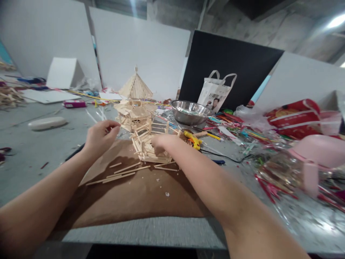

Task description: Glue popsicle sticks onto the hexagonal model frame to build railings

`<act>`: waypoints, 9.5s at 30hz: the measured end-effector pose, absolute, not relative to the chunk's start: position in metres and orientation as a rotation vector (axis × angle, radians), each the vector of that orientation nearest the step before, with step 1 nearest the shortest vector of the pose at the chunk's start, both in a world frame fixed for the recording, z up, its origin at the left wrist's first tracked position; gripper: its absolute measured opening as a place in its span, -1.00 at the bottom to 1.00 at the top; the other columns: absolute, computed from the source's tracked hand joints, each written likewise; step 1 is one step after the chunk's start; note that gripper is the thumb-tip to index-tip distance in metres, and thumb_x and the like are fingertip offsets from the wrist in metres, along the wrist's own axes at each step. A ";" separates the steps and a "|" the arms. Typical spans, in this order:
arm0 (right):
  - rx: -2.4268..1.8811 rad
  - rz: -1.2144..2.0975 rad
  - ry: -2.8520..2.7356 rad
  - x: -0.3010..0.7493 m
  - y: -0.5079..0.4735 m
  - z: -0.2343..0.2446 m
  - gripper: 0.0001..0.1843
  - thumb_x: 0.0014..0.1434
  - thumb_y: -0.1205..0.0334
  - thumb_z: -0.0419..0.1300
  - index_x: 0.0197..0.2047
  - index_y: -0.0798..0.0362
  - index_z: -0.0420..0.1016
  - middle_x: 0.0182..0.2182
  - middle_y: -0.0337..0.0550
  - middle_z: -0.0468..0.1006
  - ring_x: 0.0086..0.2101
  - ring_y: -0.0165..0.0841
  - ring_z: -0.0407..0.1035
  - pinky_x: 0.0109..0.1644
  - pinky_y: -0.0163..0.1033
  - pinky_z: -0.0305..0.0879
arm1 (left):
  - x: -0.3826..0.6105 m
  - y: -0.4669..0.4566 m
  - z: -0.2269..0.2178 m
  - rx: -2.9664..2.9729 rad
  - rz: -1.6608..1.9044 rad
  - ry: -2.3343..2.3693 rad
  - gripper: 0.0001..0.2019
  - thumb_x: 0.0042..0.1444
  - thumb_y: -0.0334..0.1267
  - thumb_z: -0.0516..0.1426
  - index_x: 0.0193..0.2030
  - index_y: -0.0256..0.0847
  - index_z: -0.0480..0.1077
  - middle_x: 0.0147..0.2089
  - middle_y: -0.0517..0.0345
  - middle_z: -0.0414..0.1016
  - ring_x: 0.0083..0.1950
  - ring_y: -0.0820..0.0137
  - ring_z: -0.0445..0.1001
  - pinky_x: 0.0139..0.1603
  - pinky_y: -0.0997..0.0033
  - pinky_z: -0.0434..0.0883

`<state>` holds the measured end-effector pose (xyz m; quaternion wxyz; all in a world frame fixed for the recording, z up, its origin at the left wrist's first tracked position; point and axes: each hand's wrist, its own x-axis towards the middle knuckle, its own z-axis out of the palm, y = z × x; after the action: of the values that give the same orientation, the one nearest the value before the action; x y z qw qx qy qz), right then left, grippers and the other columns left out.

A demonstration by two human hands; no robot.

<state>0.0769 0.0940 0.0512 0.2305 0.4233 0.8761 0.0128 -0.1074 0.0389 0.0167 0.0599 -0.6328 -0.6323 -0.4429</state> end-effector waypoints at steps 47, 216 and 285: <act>1.123 0.404 3.594 0.133 0.007 0.007 -0.83 0.09 0.21 0.04 -0.27 -0.02 0.42 -0.23 -0.19 0.45 -0.08 -0.31 0.18 0.10 -0.04 -0.07 | -0.070 -0.001 0.036 -3.011 -0.421 -1.470 -0.79 -0.07 -0.34 -0.04 -0.39 -0.15 0.42 -0.47 0.23 0.43 -0.46 0.52 0.30 -0.46 0.55 0.15; 1.544 0.390 3.499 0.147 0.051 -0.016 -0.77 0.15 0.18 -0.04 -0.34 0.02 0.42 -0.20 -0.11 0.42 -0.11 -0.31 0.19 0.03 -0.06 -0.04 | -0.064 0.033 -0.006 -2.688 -1.085 -2.075 -0.65 -0.12 0.00 0.03 -0.56 -0.26 0.42 -0.66 0.26 0.26 -0.56 0.52 0.18 -0.56 0.56 0.07; 1.529 0.431 3.534 0.146 0.054 -0.019 -0.79 0.12 0.19 0.01 -0.30 0.00 0.45 -0.16 -0.10 0.38 -0.11 -0.29 0.19 0.03 -0.06 0.02 | -0.141 0.034 0.034 -2.237 -0.389 -2.367 -0.59 -0.06 -0.06 -0.05 -0.10 -0.18 0.33 -0.19 0.04 0.44 -0.20 0.23 0.38 -0.23 0.33 0.27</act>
<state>0.1464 0.0536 -0.0185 -0.3583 0.3685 0.8515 0.1039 -0.1412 0.0340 0.0343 -0.0693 -0.6803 -0.7200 -0.1183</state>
